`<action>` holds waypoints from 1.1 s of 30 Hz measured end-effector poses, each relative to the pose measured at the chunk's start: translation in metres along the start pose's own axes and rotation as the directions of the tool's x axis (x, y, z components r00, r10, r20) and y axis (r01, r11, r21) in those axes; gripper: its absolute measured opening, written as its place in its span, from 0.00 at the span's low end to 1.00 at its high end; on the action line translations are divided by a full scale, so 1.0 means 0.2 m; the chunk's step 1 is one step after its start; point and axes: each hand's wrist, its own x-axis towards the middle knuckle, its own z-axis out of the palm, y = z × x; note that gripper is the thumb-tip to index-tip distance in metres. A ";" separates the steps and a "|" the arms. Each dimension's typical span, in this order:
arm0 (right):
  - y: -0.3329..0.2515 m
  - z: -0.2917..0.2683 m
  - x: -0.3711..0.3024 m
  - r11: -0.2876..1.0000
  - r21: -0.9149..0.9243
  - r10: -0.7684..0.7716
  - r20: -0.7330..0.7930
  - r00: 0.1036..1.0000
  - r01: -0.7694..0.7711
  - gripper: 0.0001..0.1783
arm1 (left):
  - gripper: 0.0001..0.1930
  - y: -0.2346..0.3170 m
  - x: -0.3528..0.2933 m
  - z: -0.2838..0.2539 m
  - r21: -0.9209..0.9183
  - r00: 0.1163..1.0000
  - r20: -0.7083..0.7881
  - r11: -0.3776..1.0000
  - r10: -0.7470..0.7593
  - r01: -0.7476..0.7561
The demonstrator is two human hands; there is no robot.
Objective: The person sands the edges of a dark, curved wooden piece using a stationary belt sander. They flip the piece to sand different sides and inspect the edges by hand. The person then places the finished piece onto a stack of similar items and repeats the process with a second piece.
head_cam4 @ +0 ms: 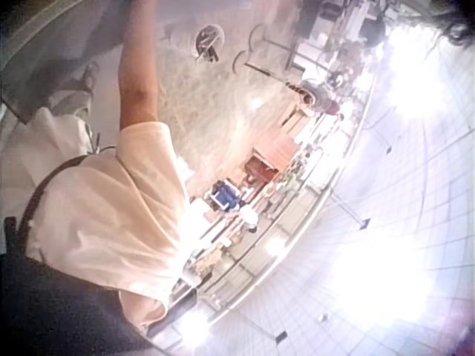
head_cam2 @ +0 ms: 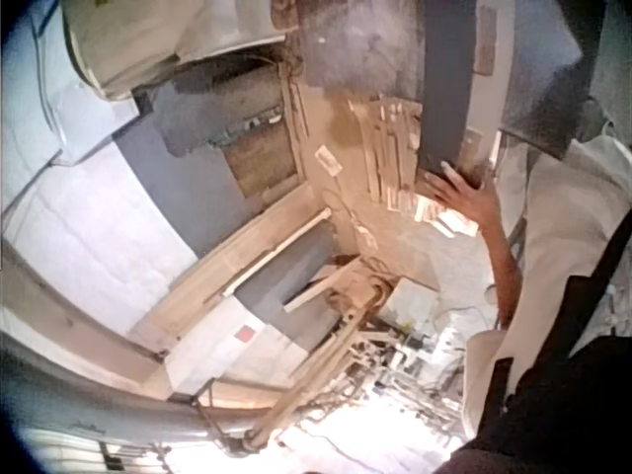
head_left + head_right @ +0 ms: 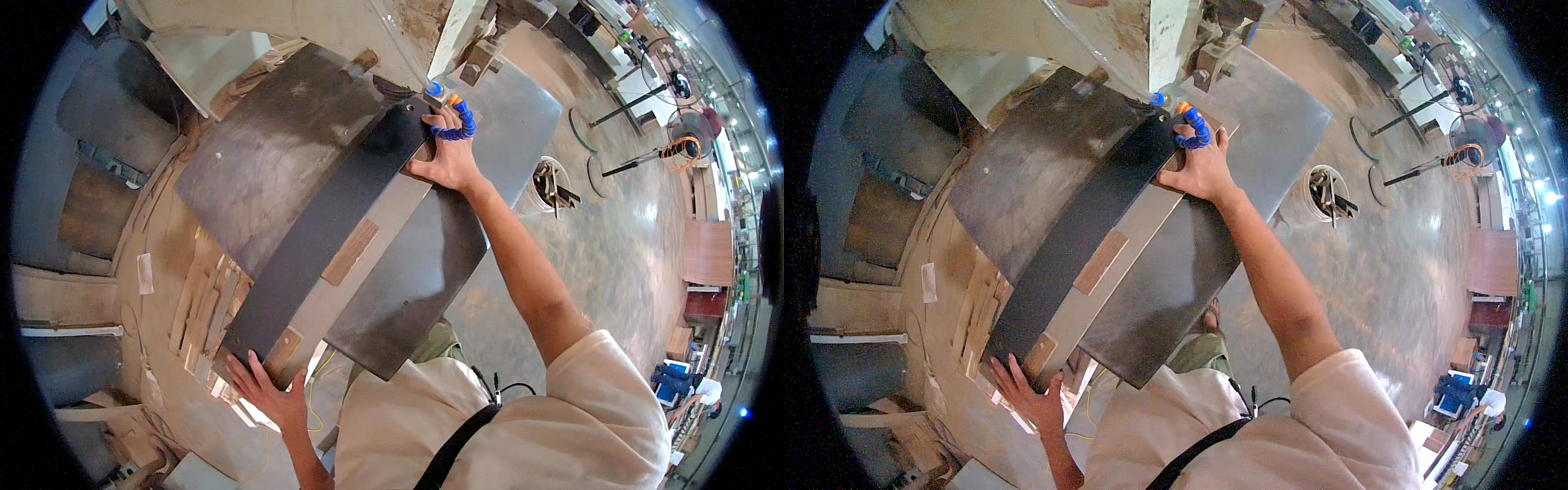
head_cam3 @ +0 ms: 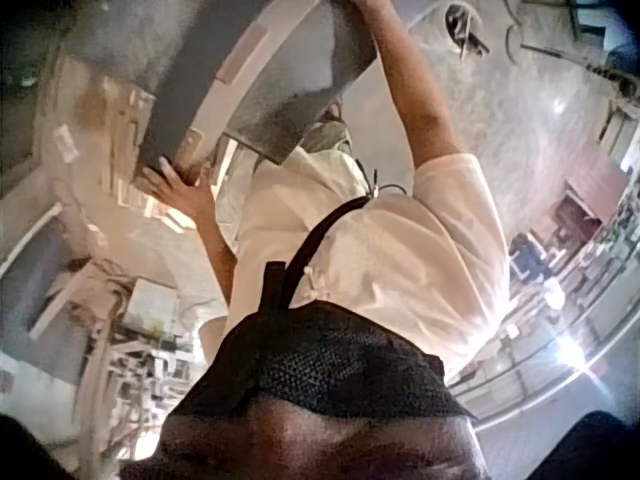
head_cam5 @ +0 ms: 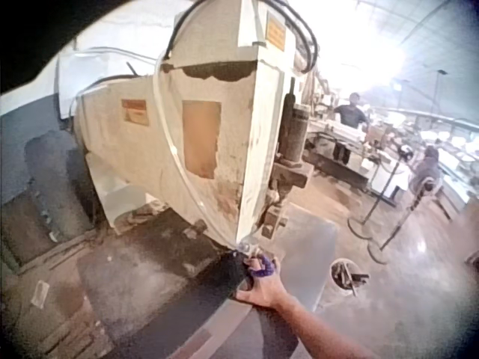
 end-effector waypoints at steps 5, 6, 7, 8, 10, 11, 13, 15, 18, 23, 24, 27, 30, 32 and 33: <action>0.02 0.00 0.02 0.999 -0.022 0.028 0.024 0.999 -0.027 0.55 | 0.56 0.05 0.04 0.00 -0.014 1.000 -0.009 1.000 0.008 -0.008; 0.02 0.00 0.02 0.999 -0.024 0.041 0.039 0.998 -0.040 0.55 | 0.56 0.06 0.05 0.00 -0.029 1.000 -0.017 1.000 0.008 -0.009; 0.02 -0.01 0.03 0.998 -0.026 0.053 0.054 0.997 -0.052 0.55 | 0.56 0.07 0.06 0.00 -0.045 1.000 -0.026 0.999 0.007 -0.009; 0.02 -0.01 0.04 0.998 -0.027 0.065 0.069 0.996 -0.063 0.56 | 0.55 0.07 0.07 0.01 -0.060 0.999 -0.035 0.998 0.006 -0.008; 0.06 0.00 0.04 0.997 -0.045 0.073 0.068 0.995 -0.070 0.57 | 0.55 0.08 0.09 0.01 -0.080 1.000 -0.023 0.997 0.009 -0.011; 0.08 0.00 0.04 0.996 -0.053 0.075 0.068 0.995 -0.072 0.57 | 0.55 0.09 0.10 0.01 -0.089 1.000 -0.017 0.996 0.010 -0.011; 0.13 0.02 0.05 0.996 -0.061 0.064 0.069 0.996 -0.060 0.59 | 0.55 0.09 0.13 0.02 -0.085 1.000 -0.008 0.996 0.017 -0.017; 0.17 0.03 0.06 0.997 -0.054 0.060 0.065 0.996 -0.057 0.61 | 0.54 0.09 0.15 0.03 -0.078 1.000 -0.004 0.997 0.027 -0.027; 0.23 0.06 0.08 0.997 -0.051 0.057 0.054 0.997 -0.054 0.64 | 0.54 0.10 0.19 0.04 -0.070 0.999 -0.008 0.996 0.048 -0.049; 0.31 0.10 0.09 0.991 -0.120 0.062 0.087 0.994 -0.052 0.65 | 0.54 0.11 0.23 0.05 -0.081 0.998 -0.013 0.995 0.060 -0.061; 0.32 0.11 0.09 0.990 -0.132 0.063 0.094 0.994 -0.050 0.65 | 0.54 0.11 0.24 0.05 -0.078 0.998 -0.012 0.995 0.064 -0.064; 0.36 0.11 0.06 0.992 -0.116 0.064 0.102 0.993 -0.052 0.60 | 0.54 0.12 0.26 0.05 -0.071 0.997 -0.008 0.995 0.074 -0.074; 0.19 0.03 0.08 0.996 -0.006 0.086 0.108 0.990 -0.086 0.54 | 0.54 0.11 0.24 0.06 -0.060 0.998 0.001 0.996 0.062 -0.062; 0.16 0.00 0.07 0.997 0.025 0.073 0.104 0.992 -0.076 0.51 | 0.54 0.10 0.24 0.06 -0.064 0.998 0.006 0.996 0.068 -0.068; 0.17 -0.01 0.07 0.997 -0.005 0.073 0.125 0.989 -0.073 0.51 | 0.54 0.11 0.25 0.06 -0.072 0.997 -0.004 0.994 0.077 -0.077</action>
